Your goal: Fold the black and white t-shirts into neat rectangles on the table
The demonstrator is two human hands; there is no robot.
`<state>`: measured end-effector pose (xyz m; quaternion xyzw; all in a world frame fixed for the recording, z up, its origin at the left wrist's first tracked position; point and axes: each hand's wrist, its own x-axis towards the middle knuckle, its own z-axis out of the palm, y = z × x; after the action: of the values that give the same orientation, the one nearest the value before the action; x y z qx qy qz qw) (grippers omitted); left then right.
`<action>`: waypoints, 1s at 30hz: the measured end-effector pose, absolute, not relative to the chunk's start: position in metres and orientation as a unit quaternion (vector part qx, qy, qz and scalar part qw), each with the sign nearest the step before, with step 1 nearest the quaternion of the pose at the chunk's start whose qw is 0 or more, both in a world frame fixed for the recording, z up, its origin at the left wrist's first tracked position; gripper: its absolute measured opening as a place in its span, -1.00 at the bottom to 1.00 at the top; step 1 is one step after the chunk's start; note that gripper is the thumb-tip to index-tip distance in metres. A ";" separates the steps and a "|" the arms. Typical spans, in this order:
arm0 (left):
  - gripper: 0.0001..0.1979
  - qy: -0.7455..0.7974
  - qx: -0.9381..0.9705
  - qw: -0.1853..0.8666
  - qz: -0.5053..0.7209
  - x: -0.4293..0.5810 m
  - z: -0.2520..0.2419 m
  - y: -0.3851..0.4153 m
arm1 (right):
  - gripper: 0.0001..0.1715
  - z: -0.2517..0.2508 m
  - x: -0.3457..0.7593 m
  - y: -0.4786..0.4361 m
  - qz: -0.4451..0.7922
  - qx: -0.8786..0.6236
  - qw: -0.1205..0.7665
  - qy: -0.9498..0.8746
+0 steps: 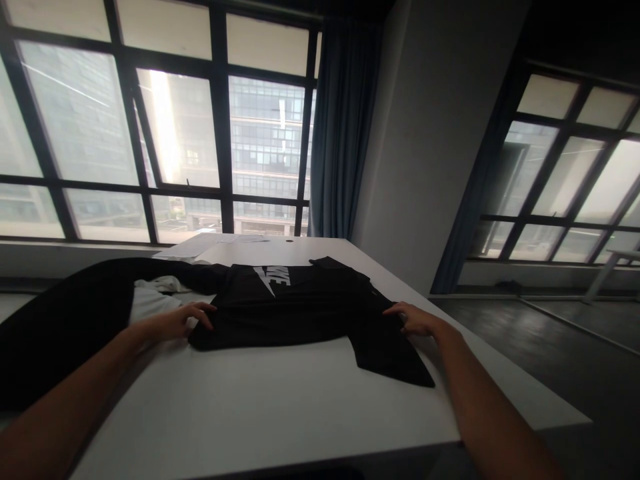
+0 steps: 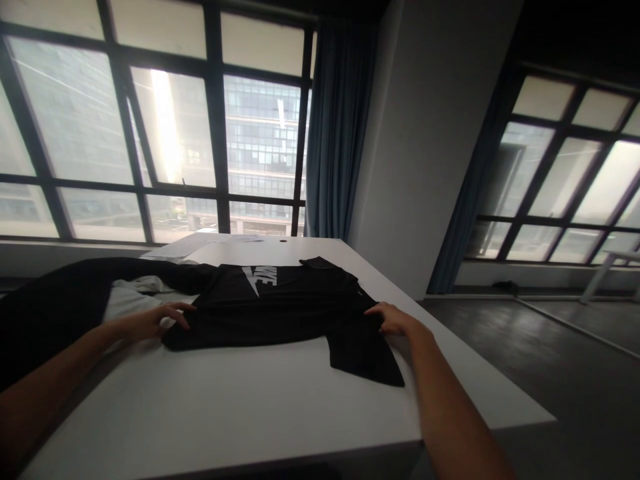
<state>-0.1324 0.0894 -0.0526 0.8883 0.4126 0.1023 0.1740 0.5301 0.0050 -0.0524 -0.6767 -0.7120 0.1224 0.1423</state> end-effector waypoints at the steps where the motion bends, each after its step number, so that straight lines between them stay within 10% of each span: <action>1: -0.64 0.406 0.893 0.158 0.111 -0.130 -0.052 0.089 | -0.29 -0.049 0.526 0.004 0.125 -0.664 0.146 -0.723; 6: -0.57 0.394 0.897 0.184 0.087 -0.125 -0.040 0.079 | -0.66 -0.039 0.507 0.003 0.187 -0.577 0.193 -0.771; 11: -0.34 0.417 0.879 0.229 -0.006 -0.133 -0.030 0.069 | -0.39 -0.030 0.497 -0.004 0.222 -0.556 0.255 -0.760; 16: -0.61 0.413 0.887 0.205 0.015 -0.123 -0.031 0.067 | -0.29 -0.017 0.486 -0.015 0.230 -0.542 0.325 -0.740; 25: -0.77 0.420 0.809 0.399 0.093 -0.124 -0.008 0.060 | -0.36 -0.020 0.501 -0.015 0.358 -0.592 0.231 -0.684; 30: -0.55 0.518 0.720 0.398 0.233 -0.121 -0.022 0.072 | -0.62 -0.044 0.508 0.019 0.214 -0.729 0.274 -0.589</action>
<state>-0.1210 0.0721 -0.0222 0.7203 0.5183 0.2329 0.3978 0.5076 0.0192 -0.0440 -0.7294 -0.5891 0.2143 0.2737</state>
